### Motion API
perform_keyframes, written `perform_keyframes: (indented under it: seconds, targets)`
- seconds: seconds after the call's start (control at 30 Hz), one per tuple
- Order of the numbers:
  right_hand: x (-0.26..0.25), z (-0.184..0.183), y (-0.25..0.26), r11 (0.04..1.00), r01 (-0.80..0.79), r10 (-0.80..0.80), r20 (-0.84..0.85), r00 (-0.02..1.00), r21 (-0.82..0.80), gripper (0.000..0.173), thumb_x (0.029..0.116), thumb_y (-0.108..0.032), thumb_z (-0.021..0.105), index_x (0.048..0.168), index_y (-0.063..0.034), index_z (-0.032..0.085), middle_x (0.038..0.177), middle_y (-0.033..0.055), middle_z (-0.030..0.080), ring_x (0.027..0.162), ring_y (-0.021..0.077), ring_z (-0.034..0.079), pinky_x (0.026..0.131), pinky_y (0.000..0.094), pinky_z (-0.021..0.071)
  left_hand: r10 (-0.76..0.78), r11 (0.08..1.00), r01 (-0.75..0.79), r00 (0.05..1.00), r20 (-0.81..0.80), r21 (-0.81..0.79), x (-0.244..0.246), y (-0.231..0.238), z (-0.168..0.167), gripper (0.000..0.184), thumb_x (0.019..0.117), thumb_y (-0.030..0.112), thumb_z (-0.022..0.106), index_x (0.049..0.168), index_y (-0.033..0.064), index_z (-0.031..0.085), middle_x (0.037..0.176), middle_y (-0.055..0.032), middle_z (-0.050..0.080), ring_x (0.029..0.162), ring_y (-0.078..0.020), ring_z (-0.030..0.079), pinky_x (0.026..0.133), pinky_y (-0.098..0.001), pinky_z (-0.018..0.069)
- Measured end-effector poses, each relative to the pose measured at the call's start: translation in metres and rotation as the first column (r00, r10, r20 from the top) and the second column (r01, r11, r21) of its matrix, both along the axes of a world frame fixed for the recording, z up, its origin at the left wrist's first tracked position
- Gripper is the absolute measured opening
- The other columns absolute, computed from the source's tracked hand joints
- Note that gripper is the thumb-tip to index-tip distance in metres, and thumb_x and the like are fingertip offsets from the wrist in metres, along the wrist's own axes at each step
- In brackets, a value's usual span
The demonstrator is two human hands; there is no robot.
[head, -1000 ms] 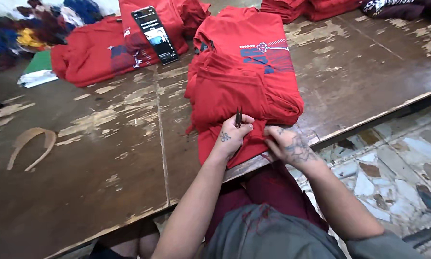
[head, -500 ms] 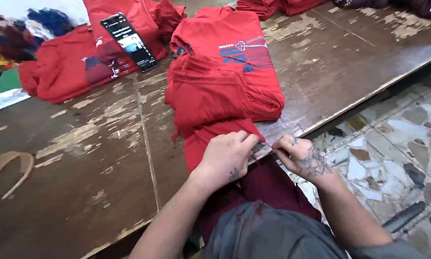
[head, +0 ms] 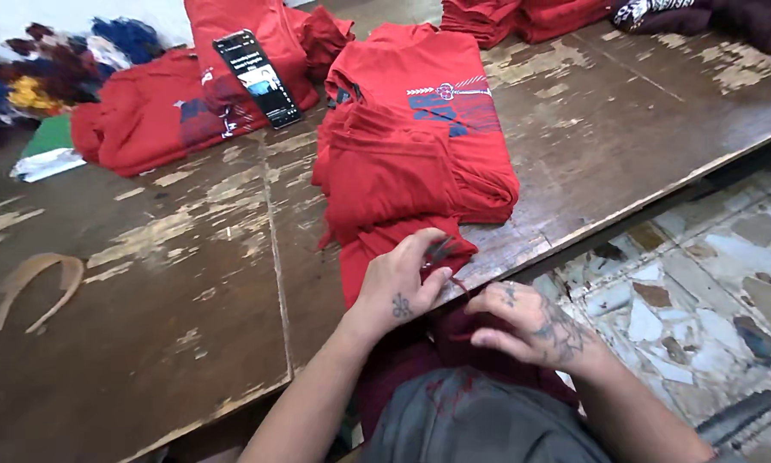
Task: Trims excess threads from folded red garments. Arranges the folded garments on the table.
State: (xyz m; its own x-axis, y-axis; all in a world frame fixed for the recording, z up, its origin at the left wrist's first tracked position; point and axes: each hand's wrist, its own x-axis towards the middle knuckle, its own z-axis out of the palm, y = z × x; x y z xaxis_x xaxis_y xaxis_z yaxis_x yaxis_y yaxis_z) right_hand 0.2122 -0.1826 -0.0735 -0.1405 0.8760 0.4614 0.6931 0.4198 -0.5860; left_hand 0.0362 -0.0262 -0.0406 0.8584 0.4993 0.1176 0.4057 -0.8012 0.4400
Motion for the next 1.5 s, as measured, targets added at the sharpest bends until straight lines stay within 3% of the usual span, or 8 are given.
perform_keyframes:
  seconds: [0.17, 0.3, 0.47, 0.77, 1.03, 1.23, 1.37, 1.5]
  targets:
    - [-0.013, 0.02, 0.02, 0.98, -0.197, 0.195, 0.115, 0.974, 0.012, 0.024, 0.1028, -0.025, 0.056, 0.103, -0.0071, 0.073, 0.094, 0.0104, 0.074, 0.09, 0.0277, 0.072, 0.086, 0.0457, 0.0567, 0.095, 0.968, -0.078, 0.994, 0.062, -0.239, -0.018, 0.042, 0.022, 0.024, 0.0984, 0.021, 0.064, 0.102, -0.0023, 0.068, 0.083, -0.0116, 0.067, 0.077, -0.0229, 0.066, 0.075, -0.0453, 0.0555]
    - [-0.028, 0.038, 0.087, 0.994, -0.112, 0.103, 0.351, 0.931, 0.005, 0.027, 0.0991, -0.032, 0.063, 0.112, -0.0105, 0.073, 0.118, 0.0171, 0.071, 0.117, 0.0373, 0.066, 0.101, 0.0588, 0.0488, 0.54, 0.839, -0.235, 0.253, 0.803, -0.491, 0.006, 0.045, 0.06, 0.006, 0.1045, 0.019, 0.057, 0.104, 0.0134, 0.053, 0.067, 0.0089, 0.05, 0.048, -0.0011, 0.046, 0.045, -0.0199, 0.0446]
    - [0.01, 0.054, 0.21, 0.937, 0.321, -0.217, 0.492, 0.843, -0.137, 0.067, 0.0974, -0.061, 0.055, 0.158, -0.0356, 0.041, 0.16, 0.033, 0.033, 0.147, 0.058, 0.027, 0.11, 0.0827, 0.0178, 0.289, 0.955, -0.271, 0.942, 0.17, -0.124, -0.015, 0.027, 0.01, 0.039, 0.1008, 0.039, 0.058, 0.111, 0.0053, 0.074, 0.099, -0.0093, 0.074, 0.093, -0.0214, 0.071, 0.085, -0.045, 0.0567]
    - [0.061, 0.105, 0.282, 0.949, 0.31, -0.286, 0.539, 0.793, 0.047, 0.059, 0.0966, -0.061, 0.056, 0.124, -0.0107, 0.069, 0.104, 0.0214, 0.073, 0.098, 0.0439, 0.071, 0.081, 0.0665, 0.0531, 0.155, 0.971, -0.199, 0.945, -0.286, -0.13, -0.019, 0.011, 0.014, 0.057, 0.0877, 0.046, 0.073, 0.13, 0.0094, 0.063, 0.118, -0.012, 0.07, 0.106, -0.0293, 0.068, 0.087, -0.0544, 0.0533]
    - [0.063, 0.054, 0.28, 0.826, 0.494, -0.353, 0.434, 0.829, -0.272, 0.071, 0.1034, -0.063, 0.038, 0.159, -0.0179, 0.041, 0.155, 0.0303, 0.042, 0.144, 0.0523, 0.036, 0.11, 0.0769, 0.0255, 0.193, 0.959, -0.211, 0.975, -0.111, -0.188, -0.021, 0.021, 0.002, 0.042, 0.0922, 0.039, 0.069, 0.119, 0.0065, 0.07, 0.111, -0.0136, 0.069, 0.099, -0.0275, 0.068, 0.085, -0.0502, 0.0546]
    - [0.055, 0.061, 0.186, 0.932, 0.327, -0.318, -0.077, 0.945, 0.156, 0.066, 0.1024, -0.053, 0.047, 0.155, -0.0137, 0.046, 0.155, 0.014, 0.048, 0.147, 0.0305, 0.041, 0.12, 0.056, 0.0307, 0.366, 0.931, -0.346, 0.875, -0.318, 0.117, 0.001, 0.029, 0.012, 0.047, 0.0927, 0.032, 0.065, 0.133, 0.0089, 0.064, 0.135, -0.0192, 0.061, 0.102, -0.0375, 0.07, 0.081, -0.056, 0.0573]
    - [0.034, 0.023, 0.097, 0.938, 0.302, -0.239, -0.313, 0.919, 0.172, 0.046, 0.1051, -0.037, 0.05, 0.121, 0.0027, 0.068, 0.099, 0.0104, 0.073, 0.09, 0.0147, 0.07, 0.085, 0.0366, 0.0593, 0.244, 0.93, -0.26, 0.965, -0.093, -0.26, -0.005, 0.072, 0.022, 0.028, 0.1017, 0.022, 0.058, 0.118, 0.0027, 0.069, 0.108, -0.0169, 0.072, 0.102, -0.029, 0.069, 0.093, -0.0535, 0.053]
    - [0.025, 0.003, 0.077, 0.957, 0.205, -0.235, -0.133, 0.963, -0.205, 0.04, 0.1003, -0.027, 0.061, 0.129, 0.0014, 0.066, 0.111, 0.0179, 0.073, 0.101, 0.0286, 0.07, 0.096, 0.0458, 0.0543, -0.035, 0.873, -0.01, 0.996, -0.083, -0.488, -0.008, 0.093, 0.053, 0.022, 0.1025, 0.022, 0.06, 0.106, 0.002, 0.07, 0.088, -0.0049, 0.067, 0.08, -0.0098, 0.061, 0.081, -0.0344, 0.051]
